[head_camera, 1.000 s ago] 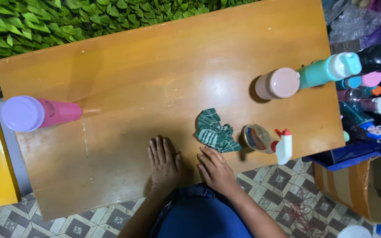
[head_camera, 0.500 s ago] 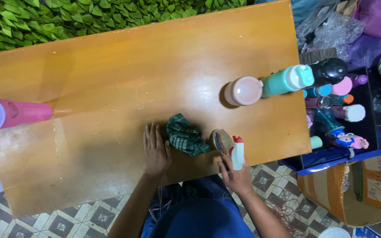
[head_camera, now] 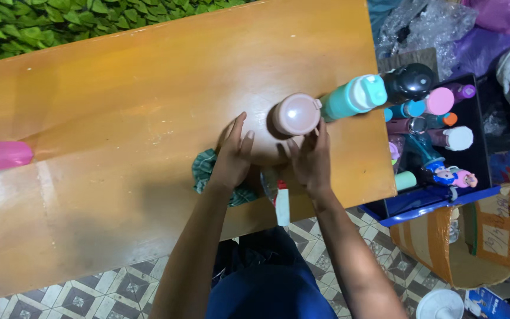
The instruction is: The person retrieves several plastic containers from a nearby tray and places them on a wooden table. They wipe the table surface with a cloth, then spray a cleaning solution onto a pink container and wipe it thoroughly. The person also wipes the container's lid and reassembles it. They repeat a similar process with a beige container, spraying and wiping it with the cloth.
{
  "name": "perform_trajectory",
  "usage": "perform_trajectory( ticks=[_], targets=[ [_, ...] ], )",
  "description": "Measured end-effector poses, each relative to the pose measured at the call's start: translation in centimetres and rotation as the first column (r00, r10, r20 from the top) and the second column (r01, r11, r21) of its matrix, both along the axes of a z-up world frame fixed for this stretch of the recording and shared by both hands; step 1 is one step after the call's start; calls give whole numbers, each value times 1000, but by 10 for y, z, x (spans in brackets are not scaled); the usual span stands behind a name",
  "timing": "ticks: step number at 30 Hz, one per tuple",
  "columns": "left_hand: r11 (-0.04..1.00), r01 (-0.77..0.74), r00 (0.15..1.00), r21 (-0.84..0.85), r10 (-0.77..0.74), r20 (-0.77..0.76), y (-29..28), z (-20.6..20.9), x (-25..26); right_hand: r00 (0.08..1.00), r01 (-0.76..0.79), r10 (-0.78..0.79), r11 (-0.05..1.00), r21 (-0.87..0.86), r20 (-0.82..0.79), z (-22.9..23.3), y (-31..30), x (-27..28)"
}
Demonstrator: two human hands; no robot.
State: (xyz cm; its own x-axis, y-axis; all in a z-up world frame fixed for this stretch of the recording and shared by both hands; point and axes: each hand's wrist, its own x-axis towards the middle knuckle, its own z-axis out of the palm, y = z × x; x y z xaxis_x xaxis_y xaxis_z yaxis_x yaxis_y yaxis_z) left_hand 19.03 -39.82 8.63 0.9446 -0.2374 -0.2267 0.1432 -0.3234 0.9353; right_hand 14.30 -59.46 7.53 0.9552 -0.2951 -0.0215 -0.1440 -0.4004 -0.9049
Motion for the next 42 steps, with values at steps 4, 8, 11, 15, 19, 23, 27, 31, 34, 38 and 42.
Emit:
perform_trajectory(
  ticks=[4, 8, 11, 15, 19, 23, 27, 31, 34, 38, 42],
  targets=[
    [999, 17, 990, -48, -23, -141, -25, 5, 14, 999, 26, -15, 969, 245, -49, 8, 11, 14],
    [995, 8, 979, -103, -29, -202, -34, 11, 18, 987, -160, 161, 969, 190, 11, 11, 14, 15],
    [990, -94, 994, -102, 88, -64, -30, 11, 18, 955, -271, 287, 948, 168, -76, 6, 7, 21],
    [979, -204, 978, -4, 203, -52, -12, 12, 19, 844, -430, 490, 861, 272, -219, 1, 0, 39],
    [970, -227, 972, -86, 232, 47, 15, 16, 11, 681, -471, 568, 823, 316, -462, 2, 12, 52],
    [940, -340, 936, 31, 335, 104, 33, 19, 7, 599, -612, 683, 727, 311, -418, 7, 29, 61],
    [923, -352, 931, 156, 362, -41, 53, 20, 2, 548, -620, 740, 672, 405, -390, 15, 40, 68],
    [913, -335, 939, 231, 345, -4, 73, 22, -4, 448, -683, 682, 679, 271, -578, 42, 47, 77],
    [905, -390, 920, 170, 375, 116, 91, 21, -11, 461, -757, 636, 646, 99, -619, 77, 54, 83],
    [860, -446, 872, 247, 356, 334, 126, 17, -21, 497, -808, 447, 550, -209, -744, 127, 78, 81],
    [856, -503, 833, 117, 443, 332, 158, 10, -28, 617, -772, 500, 532, -347, -607, 162, 103, 55]
  ],
)
